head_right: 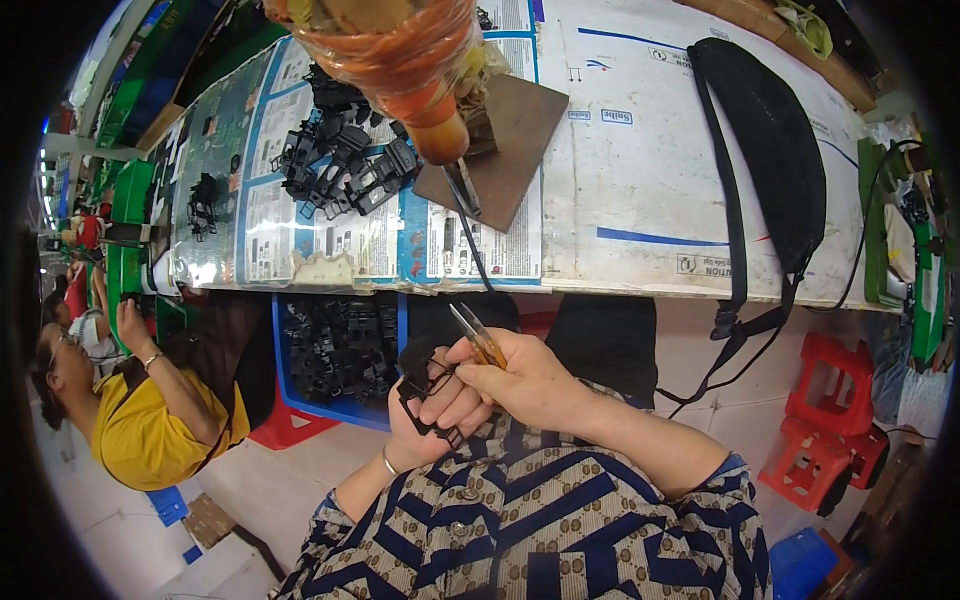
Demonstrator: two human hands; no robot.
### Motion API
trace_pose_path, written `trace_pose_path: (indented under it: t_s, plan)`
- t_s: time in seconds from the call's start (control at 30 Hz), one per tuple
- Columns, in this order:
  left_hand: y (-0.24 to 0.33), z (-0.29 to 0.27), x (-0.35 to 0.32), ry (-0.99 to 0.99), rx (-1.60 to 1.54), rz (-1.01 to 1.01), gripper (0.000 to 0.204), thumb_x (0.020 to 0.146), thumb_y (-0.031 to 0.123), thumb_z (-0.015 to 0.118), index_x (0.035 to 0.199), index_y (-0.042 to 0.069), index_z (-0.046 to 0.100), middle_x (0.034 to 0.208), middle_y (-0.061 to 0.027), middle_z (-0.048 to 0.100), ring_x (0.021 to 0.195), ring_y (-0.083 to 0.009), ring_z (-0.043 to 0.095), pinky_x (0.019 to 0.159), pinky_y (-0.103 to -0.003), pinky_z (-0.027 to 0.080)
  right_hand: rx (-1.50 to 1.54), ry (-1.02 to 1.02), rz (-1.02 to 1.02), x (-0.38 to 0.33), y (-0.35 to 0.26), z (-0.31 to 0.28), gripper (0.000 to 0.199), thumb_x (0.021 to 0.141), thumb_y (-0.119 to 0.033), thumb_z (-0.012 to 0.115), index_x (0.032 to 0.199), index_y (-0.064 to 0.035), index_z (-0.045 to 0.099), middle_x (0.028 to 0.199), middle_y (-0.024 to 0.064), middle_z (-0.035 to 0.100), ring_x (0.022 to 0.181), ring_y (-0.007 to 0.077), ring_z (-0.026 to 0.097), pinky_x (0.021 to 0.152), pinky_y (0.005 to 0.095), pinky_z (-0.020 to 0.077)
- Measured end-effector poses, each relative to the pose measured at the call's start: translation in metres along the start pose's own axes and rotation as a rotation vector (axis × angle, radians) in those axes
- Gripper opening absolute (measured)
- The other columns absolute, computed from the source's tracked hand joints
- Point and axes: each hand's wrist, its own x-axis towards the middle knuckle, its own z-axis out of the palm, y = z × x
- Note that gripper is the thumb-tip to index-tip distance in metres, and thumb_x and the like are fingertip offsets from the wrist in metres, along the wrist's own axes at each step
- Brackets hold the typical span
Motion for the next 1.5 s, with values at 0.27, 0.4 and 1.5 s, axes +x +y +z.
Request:
trace_pose_path:
  t_s: [0.27,0.4,1.5]
  plan:
    - [-0.001,-0.015,-0.005,-0.087,-0.196,-0.083,0.041,0.095,0.039,0.030,0.100,0.009,0.057,0.042,0.0023,0.034,0.038,-0.0092,0.031,0.047,-0.025,0.029,-0.247,-0.023,-0.159,0.005,0.006,0.002,0.016,0.087,-0.004,0.050,0.101,0.0024,0.053,0.090,0.0063,0.060,0.079,0.0087,0.057,0.069,0.0215,0.0472]
    - [-0.002,-0.026,-0.002,-0.270,-0.245,-0.135,0.049,0.094,0.047,0.029,0.106,0.007,0.055,0.043,0.0025,0.034,0.038,-0.0082,0.031,0.047,-0.025,0.029,-0.331,-0.037,-0.208,0.006,0.014,0.005,0.016,0.085,-0.005,0.052,0.100,0.0022,0.053,0.093,0.0071,0.059,0.082,0.0090,0.057,0.074,0.0232,0.0472]
    - [-0.014,0.003,-0.006,0.270,0.721,0.555,0.017,0.092,0.017,0.045,0.102,0.002,0.046,0.086,-0.0066,0.057,0.072,-0.0135,0.053,0.064,-0.027,0.045,0.181,0.084,-0.111,-0.001,0.020,-0.006,0.020,0.089,-0.022,0.051,0.091,-0.0020,0.051,0.065,-0.0025,0.043,0.055,0.0041,0.037,0.049,0.0186,0.0286]
